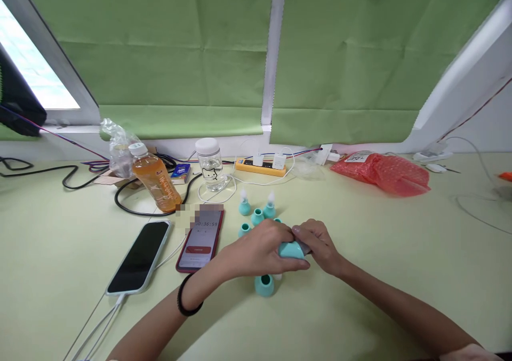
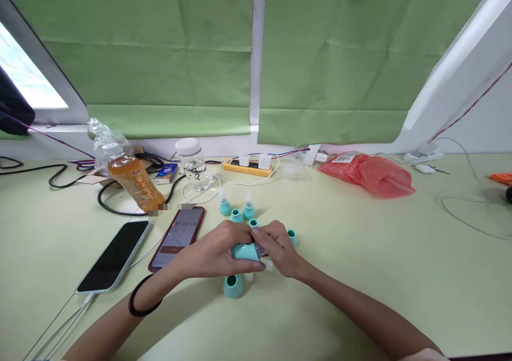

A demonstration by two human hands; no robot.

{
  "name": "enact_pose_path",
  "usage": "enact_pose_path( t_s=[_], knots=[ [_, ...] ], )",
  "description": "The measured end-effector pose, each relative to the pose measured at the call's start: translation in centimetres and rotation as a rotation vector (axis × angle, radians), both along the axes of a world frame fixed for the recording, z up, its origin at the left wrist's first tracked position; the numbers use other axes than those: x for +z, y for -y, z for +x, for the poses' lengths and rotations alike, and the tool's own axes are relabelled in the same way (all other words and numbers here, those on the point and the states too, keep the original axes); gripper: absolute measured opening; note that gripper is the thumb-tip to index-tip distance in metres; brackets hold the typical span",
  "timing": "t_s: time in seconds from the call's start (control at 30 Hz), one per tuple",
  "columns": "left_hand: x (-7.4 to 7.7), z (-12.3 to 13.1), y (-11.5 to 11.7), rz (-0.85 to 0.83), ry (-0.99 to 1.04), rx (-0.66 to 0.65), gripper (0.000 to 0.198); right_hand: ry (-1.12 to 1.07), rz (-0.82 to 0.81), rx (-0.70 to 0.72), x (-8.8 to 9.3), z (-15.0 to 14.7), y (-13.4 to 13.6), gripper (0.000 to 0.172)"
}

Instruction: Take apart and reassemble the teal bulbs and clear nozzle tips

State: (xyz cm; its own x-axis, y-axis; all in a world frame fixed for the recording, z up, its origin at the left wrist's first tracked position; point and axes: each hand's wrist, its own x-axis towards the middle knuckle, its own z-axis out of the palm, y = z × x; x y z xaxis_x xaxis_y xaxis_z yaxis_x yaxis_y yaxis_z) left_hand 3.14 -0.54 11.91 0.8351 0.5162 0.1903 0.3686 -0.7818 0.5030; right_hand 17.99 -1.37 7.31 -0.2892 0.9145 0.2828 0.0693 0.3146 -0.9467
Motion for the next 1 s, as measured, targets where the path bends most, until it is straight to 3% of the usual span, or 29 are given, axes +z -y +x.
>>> enact_pose_path(
  t_s=[0.1, 0.17, 0.23, 0.33, 0.43, 0.53, 0.67, 0.83, 1.0],
  knots=[
    [1.0, -0.5, 0.4, -0.068, 0.070, -0.105, 0.019, -0.193, -0.269, 0.053, 0.6, 0.2, -0.4, 0.043],
    [1.8, -0.9, 0.7, -0.075, 0.103, -0.103, 0.017, -0.224, -0.321, -0.007, 1.0, 0.3, -0.7, 0.042],
    [2.5, -1.6, 0.5, -0.038, 0.107, -0.028, 0.019, -0.104, -0.247, -0.100, 1.3, 0.6, -1.0, 0.041],
    [2.7, -2.9, -1.0, 0.098, 0.111, 0.202, 0.024, 0.290, 0.000, -0.196, 1.6, 1.1, -1.7, 0.038],
    [1.8, -4.2, -3.7, 0.255, 0.158, 0.483, 0.029, 0.661, 0.180, -0.232, 1.8, 2.0, -2.4, 0.030],
    [-0.1, -4.9, -6.5, 0.280, 0.145, 0.578, 0.030, 0.912, 0.171, -0.132, 1.8, 2.7, -3.0, 0.023],
    [-2.5, -5.2, -8.9, 0.252, -0.103, 0.666, 0.023, 1.134, 0.144, -0.001, 1.9, 3.4, -3.2, 0.014],
    [-3.5, -5.7, -9.6, 0.220, -0.282, 0.647, 0.017, 1.229, 0.144, 0.021, 2.0, 3.9, -3.2, 0.015],
    [-4.6, -5.9, -9.6, 0.150, -0.329, 0.573, 0.016, 1.338, 0.149, -0.021, 1.0, 4.1, -4.0, 0.019]
  ],
)
